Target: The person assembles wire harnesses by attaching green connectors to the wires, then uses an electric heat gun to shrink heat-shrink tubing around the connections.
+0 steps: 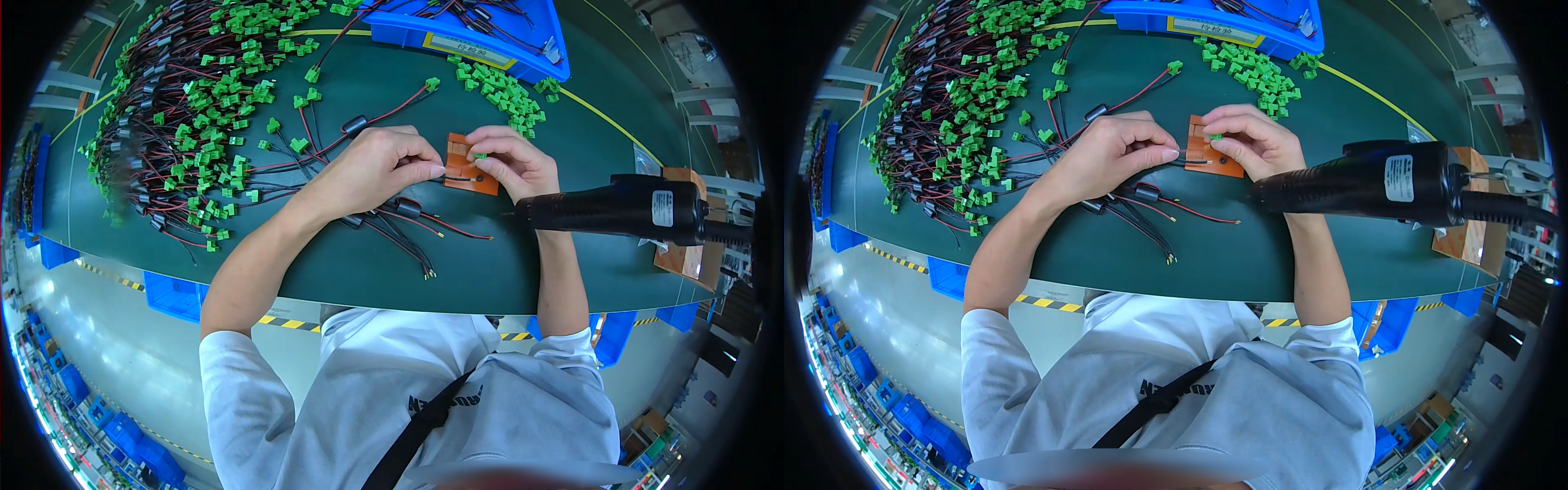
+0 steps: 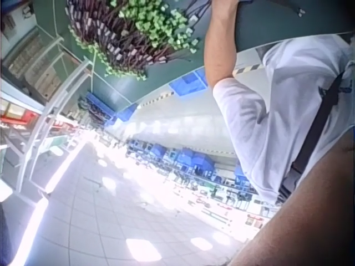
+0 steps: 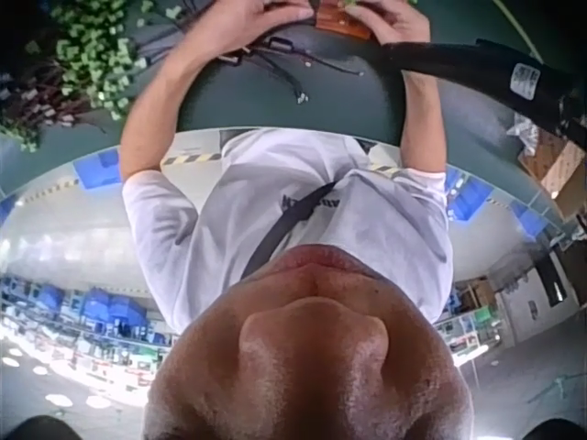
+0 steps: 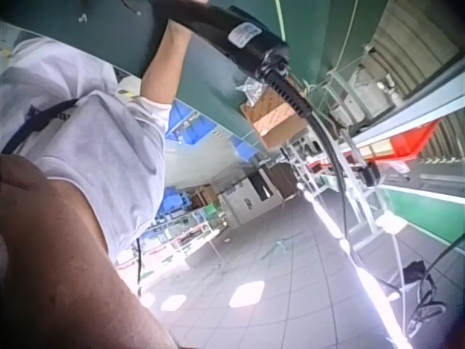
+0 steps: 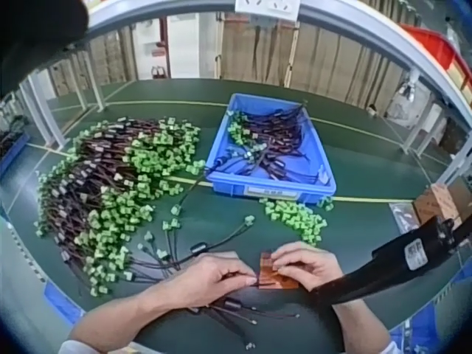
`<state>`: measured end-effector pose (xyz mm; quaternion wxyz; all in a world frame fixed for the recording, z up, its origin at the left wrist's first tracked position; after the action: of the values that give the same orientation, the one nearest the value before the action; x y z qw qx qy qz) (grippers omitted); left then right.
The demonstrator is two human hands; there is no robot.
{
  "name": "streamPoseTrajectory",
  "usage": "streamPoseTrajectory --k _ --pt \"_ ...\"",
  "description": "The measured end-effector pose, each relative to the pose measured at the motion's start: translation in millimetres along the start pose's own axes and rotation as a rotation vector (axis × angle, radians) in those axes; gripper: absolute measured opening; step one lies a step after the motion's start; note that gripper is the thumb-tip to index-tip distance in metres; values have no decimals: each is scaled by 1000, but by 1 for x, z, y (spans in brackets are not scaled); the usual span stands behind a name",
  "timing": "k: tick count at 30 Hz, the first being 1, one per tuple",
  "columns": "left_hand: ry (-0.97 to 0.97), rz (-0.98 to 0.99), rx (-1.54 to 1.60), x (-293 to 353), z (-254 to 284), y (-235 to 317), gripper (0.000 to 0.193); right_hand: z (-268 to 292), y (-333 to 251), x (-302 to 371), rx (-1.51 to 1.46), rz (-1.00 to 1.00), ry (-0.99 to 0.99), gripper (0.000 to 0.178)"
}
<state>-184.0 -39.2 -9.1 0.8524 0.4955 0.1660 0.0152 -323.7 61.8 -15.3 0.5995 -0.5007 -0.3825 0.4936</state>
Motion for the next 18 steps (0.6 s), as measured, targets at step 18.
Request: streamPoseTrajectory --k 18 --pt "91 131 135 4 4 -10 13 -5 -30 5 532 186 140 26"
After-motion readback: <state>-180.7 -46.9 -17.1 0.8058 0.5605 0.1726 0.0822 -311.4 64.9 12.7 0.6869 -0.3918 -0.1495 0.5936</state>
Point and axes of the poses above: each hand's wrist, its own x-axis away from the middle knuckle, its own z-axis out of the back of the hand, y = z × x, the point moved 10 cm from there along -x, towards the middle knuckle, and after that the axes turned 8 degrees about -z, right-handed, at the moved point
